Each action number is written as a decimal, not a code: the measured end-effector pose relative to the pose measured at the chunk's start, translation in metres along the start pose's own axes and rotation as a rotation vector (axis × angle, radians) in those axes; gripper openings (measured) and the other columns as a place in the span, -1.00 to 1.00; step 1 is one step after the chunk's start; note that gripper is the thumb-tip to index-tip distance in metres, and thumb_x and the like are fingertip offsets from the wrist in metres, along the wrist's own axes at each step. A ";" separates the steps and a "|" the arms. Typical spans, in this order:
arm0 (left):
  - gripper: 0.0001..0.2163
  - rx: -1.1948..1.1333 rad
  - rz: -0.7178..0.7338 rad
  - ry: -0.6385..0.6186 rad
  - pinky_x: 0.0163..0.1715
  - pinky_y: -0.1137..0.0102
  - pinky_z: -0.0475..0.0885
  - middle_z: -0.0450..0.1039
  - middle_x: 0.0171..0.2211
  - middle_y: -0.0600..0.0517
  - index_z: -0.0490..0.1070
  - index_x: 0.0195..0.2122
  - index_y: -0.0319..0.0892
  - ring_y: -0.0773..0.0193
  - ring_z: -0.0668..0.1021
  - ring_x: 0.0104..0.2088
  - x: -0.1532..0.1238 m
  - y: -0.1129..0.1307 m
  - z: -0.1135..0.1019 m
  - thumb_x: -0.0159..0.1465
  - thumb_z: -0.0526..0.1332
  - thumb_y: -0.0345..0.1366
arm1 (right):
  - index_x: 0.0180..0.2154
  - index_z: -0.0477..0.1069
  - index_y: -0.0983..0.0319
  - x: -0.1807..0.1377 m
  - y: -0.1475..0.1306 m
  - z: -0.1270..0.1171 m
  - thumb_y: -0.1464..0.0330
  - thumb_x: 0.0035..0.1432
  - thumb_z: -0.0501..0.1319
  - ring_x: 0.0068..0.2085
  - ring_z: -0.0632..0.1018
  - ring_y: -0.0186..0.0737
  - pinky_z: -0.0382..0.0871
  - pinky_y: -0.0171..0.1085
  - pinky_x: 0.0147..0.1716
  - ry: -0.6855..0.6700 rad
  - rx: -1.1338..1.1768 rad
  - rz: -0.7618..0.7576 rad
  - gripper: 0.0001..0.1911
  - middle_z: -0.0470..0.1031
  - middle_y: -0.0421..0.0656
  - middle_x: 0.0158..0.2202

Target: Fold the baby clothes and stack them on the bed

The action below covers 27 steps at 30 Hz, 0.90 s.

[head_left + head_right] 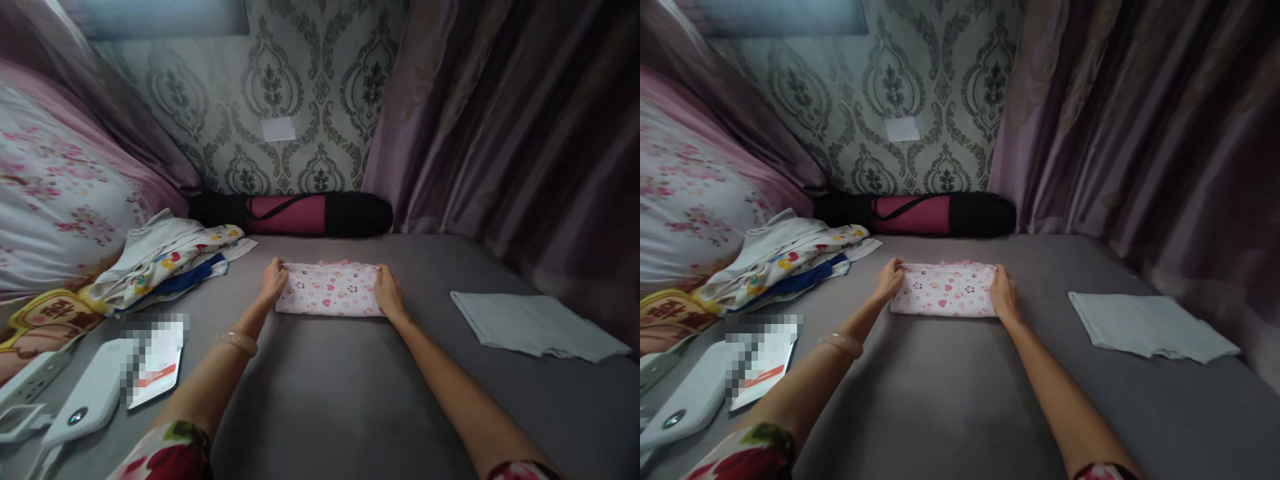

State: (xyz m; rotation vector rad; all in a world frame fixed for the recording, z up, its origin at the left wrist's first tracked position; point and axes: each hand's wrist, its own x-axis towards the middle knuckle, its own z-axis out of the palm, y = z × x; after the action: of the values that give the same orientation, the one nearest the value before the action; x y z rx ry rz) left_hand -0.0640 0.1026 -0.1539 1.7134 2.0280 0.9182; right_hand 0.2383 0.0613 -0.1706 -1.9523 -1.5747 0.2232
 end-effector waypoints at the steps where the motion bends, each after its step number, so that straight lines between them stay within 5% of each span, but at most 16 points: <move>1: -0.65 0.000 -0.005 0.010 -0.09 0.31 0.34 0.49 -0.16 -0.14 0.38 -0.07 -0.24 0.12 0.50 -0.09 0.002 0.001 0.006 0.15 -0.01 -0.50 | 0.12 0.23 0.20 0.005 0.001 0.002 0.34 0.35 -0.16 -0.08 0.52 -0.10 0.30 -0.25 -0.15 -0.022 -0.049 0.001 -0.60 0.51 0.00 -0.06; 14: -0.66 0.285 0.064 0.029 -0.30 0.36 0.34 0.44 -0.17 -0.18 0.23 0.07 -0.16 0.13 0.52 -0.23 0.013 -0.004 0.033 0.31 -0.13 -0.42 | 0.01 0.30 0.31 0.033 -0.008 0.005 0.22 0.39 -0.18 -0.10 0.55 -0.01 0.34 -0.17 -0.17 -0.139 -0.276 0.154 -0.58 0.52 0.11 -0.15; 22: -0.70 0.353 0.043 -0.040 -0.35 0.37 0.30 0.48 -0.19 -0.22 0.22 0.04 -0.18 0.10 0.55 -0.24 0.016 -0.002 0.039 0.30 -0.08 -0.41 | -0.04 0.39 0.37 0.040 -0.002 0.015 0.24 0.35 -0.08 -0.03 0.53 0.03 0.32 -0.11 -0.07 -0.132 -0.204 0.219 -0.59 0.52 0.19 -0.13; 27: -0.65 0.178 -0.102 -0.025 -0.31 0.31 0.36 0.50 -0.19 -0.31 0.19 0.04 -0.31 0.02 0.57 -0.22 0.021 0.000 0.032 0.33 0.01 -0.19 | -0.16 0.47 0.39 0.053 0.004 0.014 0.22 0.29 0.02 -0.02 0.53 0.05 0.37 -0.15 -0.12 -0.177 -0.045 0.290 -0.60 0.52 0.25 -0.13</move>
State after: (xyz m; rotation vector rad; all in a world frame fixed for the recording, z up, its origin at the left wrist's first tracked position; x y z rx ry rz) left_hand -0.0483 0.1312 -0.1744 1.6814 2.2157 0.6983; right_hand 0.2494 0.1151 -0.1710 -2.2455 -1.4069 0.4946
